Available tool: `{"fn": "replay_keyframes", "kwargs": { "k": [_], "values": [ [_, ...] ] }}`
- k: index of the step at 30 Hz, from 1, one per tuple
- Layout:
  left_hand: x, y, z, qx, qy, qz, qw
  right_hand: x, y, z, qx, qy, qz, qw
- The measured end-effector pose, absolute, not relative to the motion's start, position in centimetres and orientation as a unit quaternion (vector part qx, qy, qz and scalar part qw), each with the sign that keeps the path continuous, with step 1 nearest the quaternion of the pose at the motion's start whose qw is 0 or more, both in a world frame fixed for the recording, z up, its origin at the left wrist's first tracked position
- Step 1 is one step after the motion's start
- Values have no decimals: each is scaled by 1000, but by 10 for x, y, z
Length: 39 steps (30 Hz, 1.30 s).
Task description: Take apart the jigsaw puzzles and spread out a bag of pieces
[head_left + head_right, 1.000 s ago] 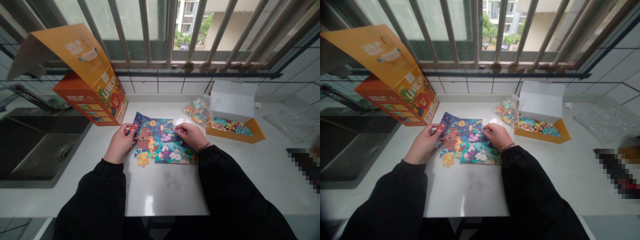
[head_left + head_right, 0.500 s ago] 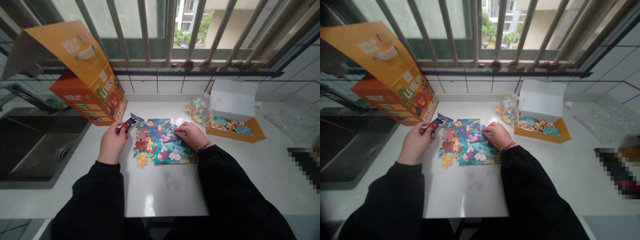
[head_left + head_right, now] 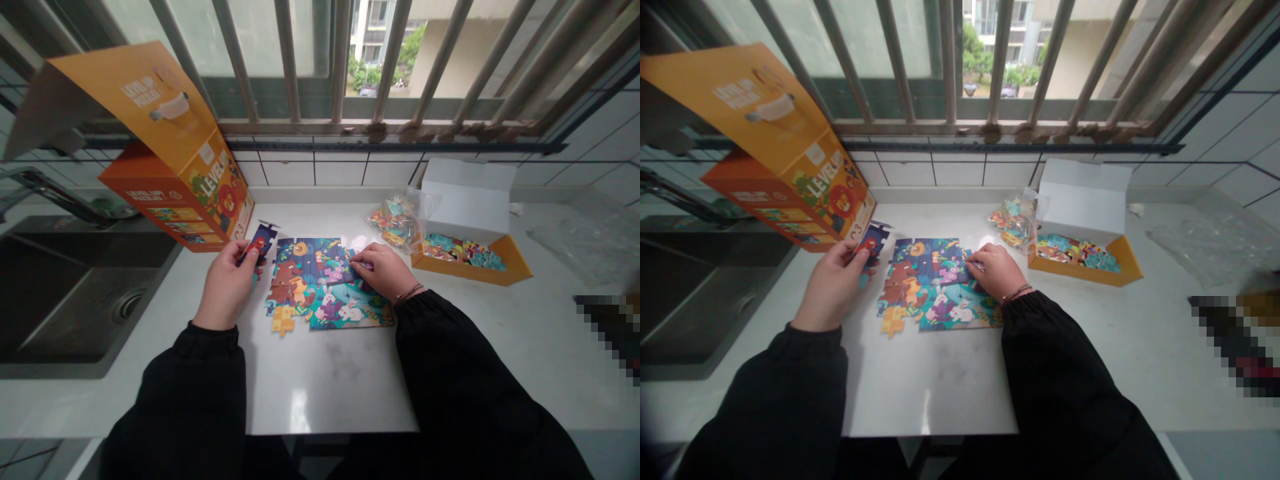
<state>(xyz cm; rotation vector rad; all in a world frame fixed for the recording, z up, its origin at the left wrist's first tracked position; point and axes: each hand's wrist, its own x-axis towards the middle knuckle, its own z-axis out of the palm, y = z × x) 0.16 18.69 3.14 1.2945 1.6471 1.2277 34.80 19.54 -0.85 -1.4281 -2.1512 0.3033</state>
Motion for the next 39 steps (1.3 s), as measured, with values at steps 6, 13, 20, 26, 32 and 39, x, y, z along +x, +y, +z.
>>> {"fn": "replay_keyframes", "kwargs": {
  "k": [6, 13, 20, 26, 32, 39],
  "values": [
    [37, 163, 47, 621, 538, 419, 386, 336, 179, 19, -505, -744, 183, 398],
    [71, 148, 44, 669, 497, 338, 437, 308, 160, 28, -436, -571, 511, 473],
    [76, 153, 28, 536, 468, 389, 586, 312, 165, 23, -504, -490, 434, 563],
    [83, 152, 23, 503, 505, 396, 579, 301, 161, 21, -482, -477, 515, 524],
    [85, 150, 23, 452, 487, 423, 616, 291, 160, 14, -457, -477, 574, 483],
    [85, 147, 25, 530, 448, 330, 640, 294, 160, 9, -480, -509, 520, 489]
  ]
}}
